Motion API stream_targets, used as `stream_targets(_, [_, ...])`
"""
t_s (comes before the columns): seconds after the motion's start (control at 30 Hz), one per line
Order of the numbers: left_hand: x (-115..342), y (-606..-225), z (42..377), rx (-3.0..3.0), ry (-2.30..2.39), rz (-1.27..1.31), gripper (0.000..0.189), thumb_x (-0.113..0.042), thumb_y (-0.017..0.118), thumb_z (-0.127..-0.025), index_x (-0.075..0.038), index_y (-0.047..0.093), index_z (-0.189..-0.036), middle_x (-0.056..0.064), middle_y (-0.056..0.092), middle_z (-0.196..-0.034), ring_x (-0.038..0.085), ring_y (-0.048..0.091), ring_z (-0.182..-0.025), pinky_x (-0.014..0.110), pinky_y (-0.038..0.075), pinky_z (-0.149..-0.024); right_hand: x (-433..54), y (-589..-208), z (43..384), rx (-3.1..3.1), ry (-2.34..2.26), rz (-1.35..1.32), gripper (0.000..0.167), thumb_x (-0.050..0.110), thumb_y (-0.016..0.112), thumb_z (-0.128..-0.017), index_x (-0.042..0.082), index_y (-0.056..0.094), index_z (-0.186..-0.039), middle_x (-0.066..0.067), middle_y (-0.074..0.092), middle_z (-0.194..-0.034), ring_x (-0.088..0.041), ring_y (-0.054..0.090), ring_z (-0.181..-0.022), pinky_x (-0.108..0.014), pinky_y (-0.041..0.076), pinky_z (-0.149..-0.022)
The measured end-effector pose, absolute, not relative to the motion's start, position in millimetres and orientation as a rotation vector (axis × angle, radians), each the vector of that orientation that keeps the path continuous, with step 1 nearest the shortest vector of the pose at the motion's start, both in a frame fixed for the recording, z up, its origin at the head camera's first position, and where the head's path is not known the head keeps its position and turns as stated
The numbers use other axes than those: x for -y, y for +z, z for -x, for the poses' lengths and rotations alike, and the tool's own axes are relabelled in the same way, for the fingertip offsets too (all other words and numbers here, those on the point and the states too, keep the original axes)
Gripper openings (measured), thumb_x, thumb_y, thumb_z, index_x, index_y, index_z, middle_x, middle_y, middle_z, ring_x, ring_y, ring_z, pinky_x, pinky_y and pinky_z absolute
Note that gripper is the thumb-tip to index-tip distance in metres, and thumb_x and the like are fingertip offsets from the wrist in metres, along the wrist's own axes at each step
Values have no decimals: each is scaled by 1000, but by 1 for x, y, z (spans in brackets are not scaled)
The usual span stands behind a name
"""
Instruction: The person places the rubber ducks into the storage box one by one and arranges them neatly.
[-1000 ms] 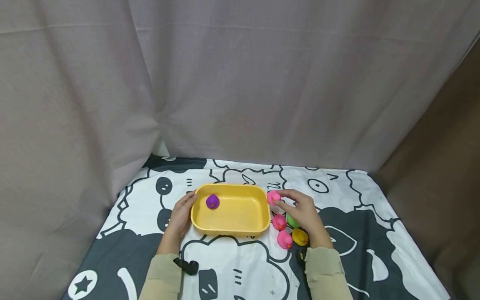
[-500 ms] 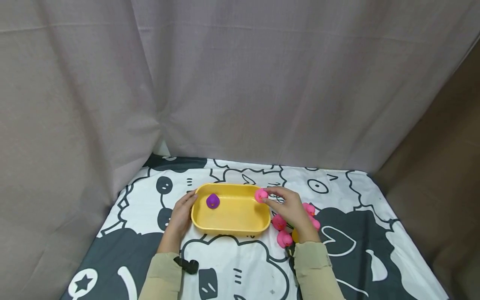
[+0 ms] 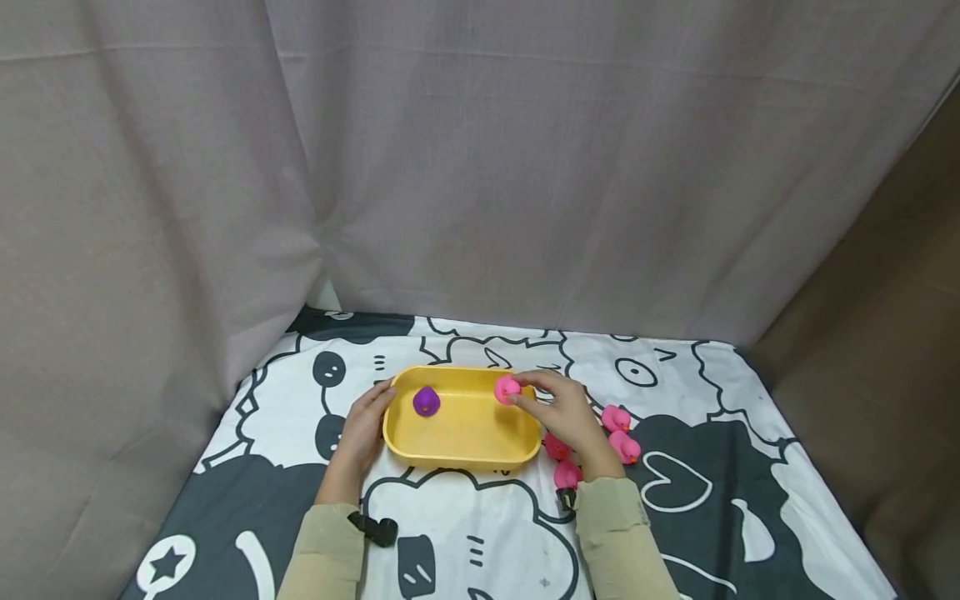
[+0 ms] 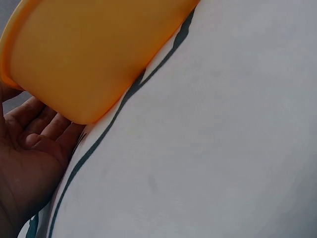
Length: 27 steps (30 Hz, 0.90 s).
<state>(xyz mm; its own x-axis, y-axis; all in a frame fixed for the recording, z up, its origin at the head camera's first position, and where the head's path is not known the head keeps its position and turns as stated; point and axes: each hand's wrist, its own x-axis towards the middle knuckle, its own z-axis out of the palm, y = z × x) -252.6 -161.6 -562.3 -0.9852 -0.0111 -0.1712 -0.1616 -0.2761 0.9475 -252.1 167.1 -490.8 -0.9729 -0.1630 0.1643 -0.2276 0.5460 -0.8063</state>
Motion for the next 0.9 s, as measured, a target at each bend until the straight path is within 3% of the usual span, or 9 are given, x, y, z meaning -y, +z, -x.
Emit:
stream_targets(0.2, [163, -562, 253, -1839, 2415, 209, 47, -26, 54, -103, -9, 50, -147, 8, 45, -152, 25, 44, -139, 36, 37, -116, -161, -494, 256, 2692, 1408, -378, 32, 46, 82, -82, 35, 74, -111, 14, 68, -117, -17, 58, -118, -53, 46, -107])
stream_targets(0.9, [161, -562, 252, -1829, 2431, 206, 46, -25, 54, -104, -7, 52, -145, 8, 45, -153, 24, 44, -139, 36, 38, -116, -134, -494, 265, 2721, 1363, -559, 29, 38, 82, -84, 31, 75, -112, 16, 70, -111, -17, 61, -117, -49, 48, -106])
